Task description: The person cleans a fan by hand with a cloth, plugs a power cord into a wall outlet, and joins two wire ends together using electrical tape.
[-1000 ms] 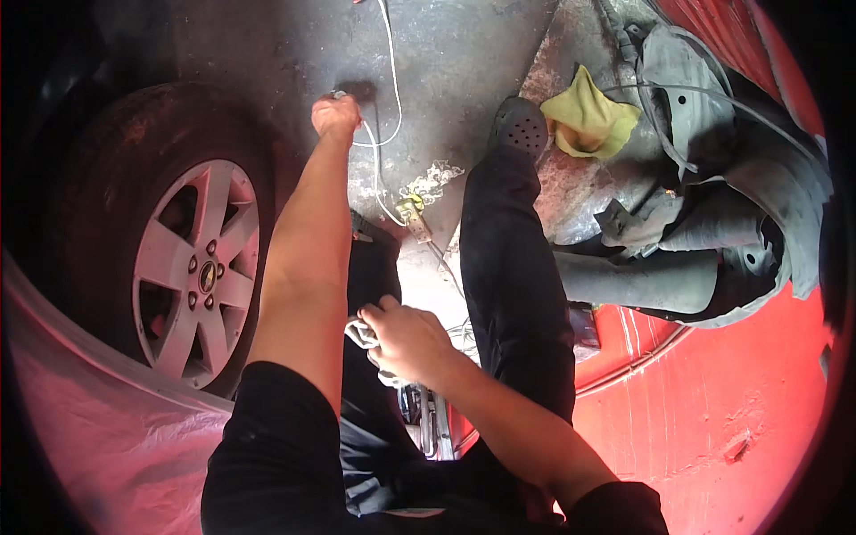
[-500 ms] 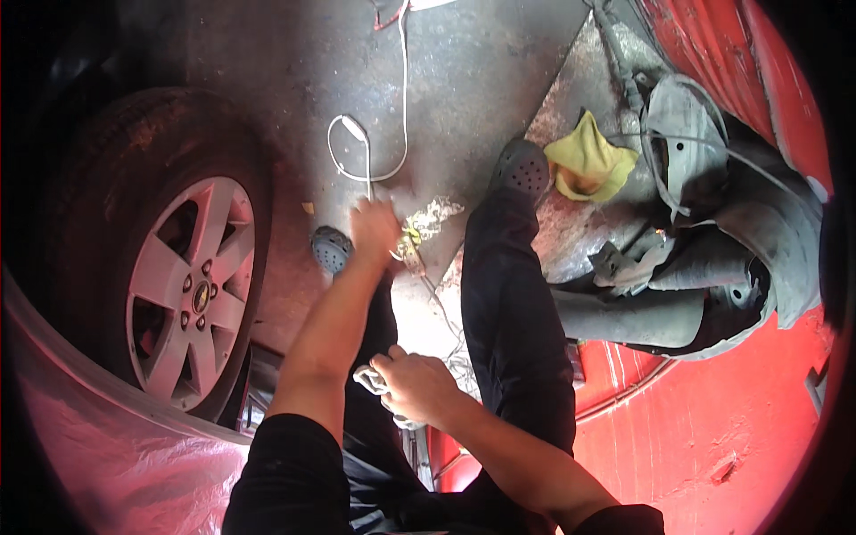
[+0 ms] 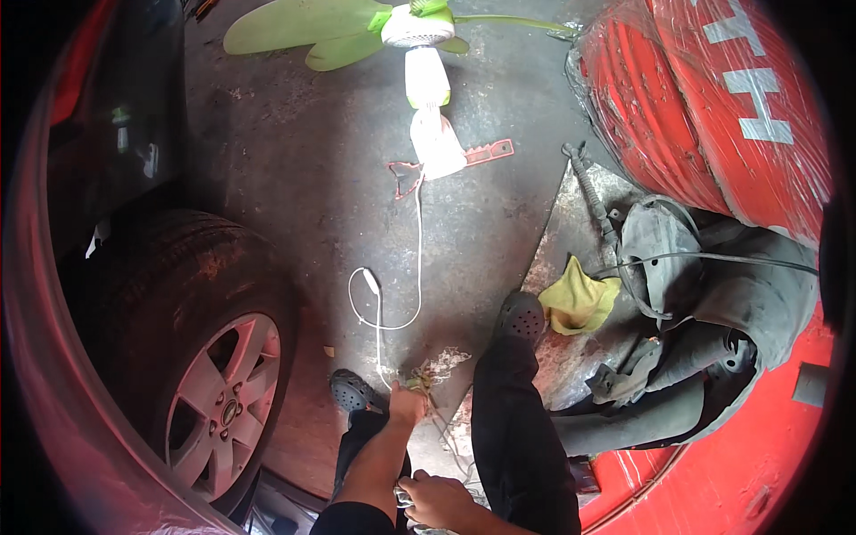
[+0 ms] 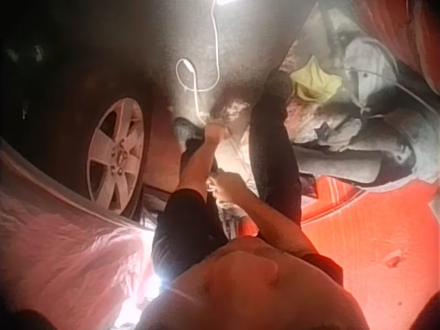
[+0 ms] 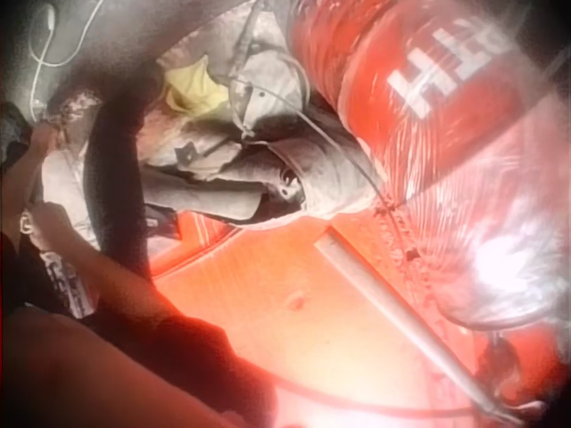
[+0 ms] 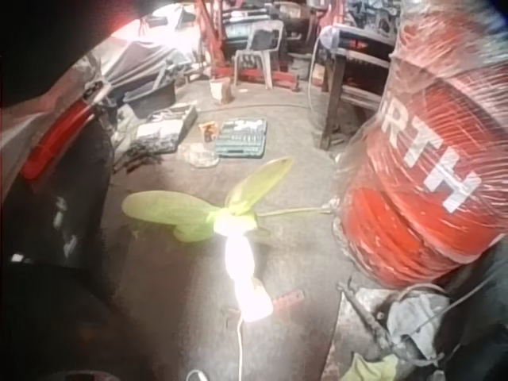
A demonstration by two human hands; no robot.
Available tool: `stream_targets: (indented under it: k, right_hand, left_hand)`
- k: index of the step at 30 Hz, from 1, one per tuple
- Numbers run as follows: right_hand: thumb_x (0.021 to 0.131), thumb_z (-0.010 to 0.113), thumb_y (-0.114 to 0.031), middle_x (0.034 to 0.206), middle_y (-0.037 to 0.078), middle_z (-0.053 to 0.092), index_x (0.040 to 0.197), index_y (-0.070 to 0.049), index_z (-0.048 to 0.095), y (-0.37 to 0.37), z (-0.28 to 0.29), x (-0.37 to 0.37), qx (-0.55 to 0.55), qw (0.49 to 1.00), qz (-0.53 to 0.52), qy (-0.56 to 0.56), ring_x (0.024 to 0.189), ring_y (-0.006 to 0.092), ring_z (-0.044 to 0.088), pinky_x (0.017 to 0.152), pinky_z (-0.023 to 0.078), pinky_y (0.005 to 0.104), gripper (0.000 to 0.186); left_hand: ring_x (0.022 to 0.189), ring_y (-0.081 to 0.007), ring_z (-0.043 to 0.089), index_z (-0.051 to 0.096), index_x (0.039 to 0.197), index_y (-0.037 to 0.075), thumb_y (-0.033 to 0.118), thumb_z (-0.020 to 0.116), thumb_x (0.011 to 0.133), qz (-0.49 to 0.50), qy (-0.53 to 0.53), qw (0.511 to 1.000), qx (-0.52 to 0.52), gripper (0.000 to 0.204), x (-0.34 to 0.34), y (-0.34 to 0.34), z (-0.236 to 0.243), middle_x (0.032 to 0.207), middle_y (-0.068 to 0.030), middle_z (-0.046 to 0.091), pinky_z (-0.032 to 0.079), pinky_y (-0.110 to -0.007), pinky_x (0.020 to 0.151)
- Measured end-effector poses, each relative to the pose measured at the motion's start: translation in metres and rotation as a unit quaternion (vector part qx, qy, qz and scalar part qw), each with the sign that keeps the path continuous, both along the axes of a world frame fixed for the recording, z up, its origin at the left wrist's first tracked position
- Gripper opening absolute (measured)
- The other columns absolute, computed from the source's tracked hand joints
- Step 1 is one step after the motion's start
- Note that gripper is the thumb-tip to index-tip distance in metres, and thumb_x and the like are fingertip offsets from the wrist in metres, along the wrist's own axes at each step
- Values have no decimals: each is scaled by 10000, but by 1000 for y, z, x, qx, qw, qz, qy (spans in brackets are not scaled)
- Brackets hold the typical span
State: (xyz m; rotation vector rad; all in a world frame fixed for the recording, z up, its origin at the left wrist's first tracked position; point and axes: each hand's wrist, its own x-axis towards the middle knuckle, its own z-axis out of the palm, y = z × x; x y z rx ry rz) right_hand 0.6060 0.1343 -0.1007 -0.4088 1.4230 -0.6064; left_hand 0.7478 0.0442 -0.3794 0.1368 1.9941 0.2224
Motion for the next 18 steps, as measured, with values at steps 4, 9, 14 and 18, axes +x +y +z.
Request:
stream_targets:
  k: [4, 9, 14, 18]
  right_hand:
    - [790, 647, -210, 1038, 189, 629, 1175, -61, 583, -1, -7, 16, -5, 997, 66, -36, 916, 359, 657, 793, 532, 459, 417]
    - [796, 655, -251, 1045, 170, 592, 1196, -77, 566, -7, -9, 30, 3, 997, 79, -10, 909, 347, 665, 783, 537, 452, 446]
    - [793, 643, -208, 1060, 187, 599, 1134, -68, 596, -19, -15, 49, 60, 997, 15, 56, 905, 365, 663, 775, 543, 483, 372]
    - [748, 663, -187, 963, 134, 590, 991, -66, 590, -8, 22, 88, 119, 982, 11, 147, 846, 306, 665, 685, 551, 452, 280]
  left_hand:
    - [842, -244, 677, 724, 854, 135, 246, 517, 866, 56, -21, 998, 6, 236, 14, 0, -1, 844, -71, 728, 327, -482, 980]
    - [820, -246, 679, 731, 786, 150, 242, 525, 861, 18, 57, 998, -12, 238, 18, 6, -5, 817, -65, 724, 340, -476, 946]
    - [809, -221, 687, 737, 822, 174, 225, 525, 872, -11, 55, 998, 42, 224, 30, 3, -11, 837, -42, 732, 369, -495, 934]
    - [791, -274, 689, 737, 823, 149, 220, 529, 856, 34, 110, 993, 22, 222, 48, 5, -29, 816, -94, 725, 401, -516, 949]
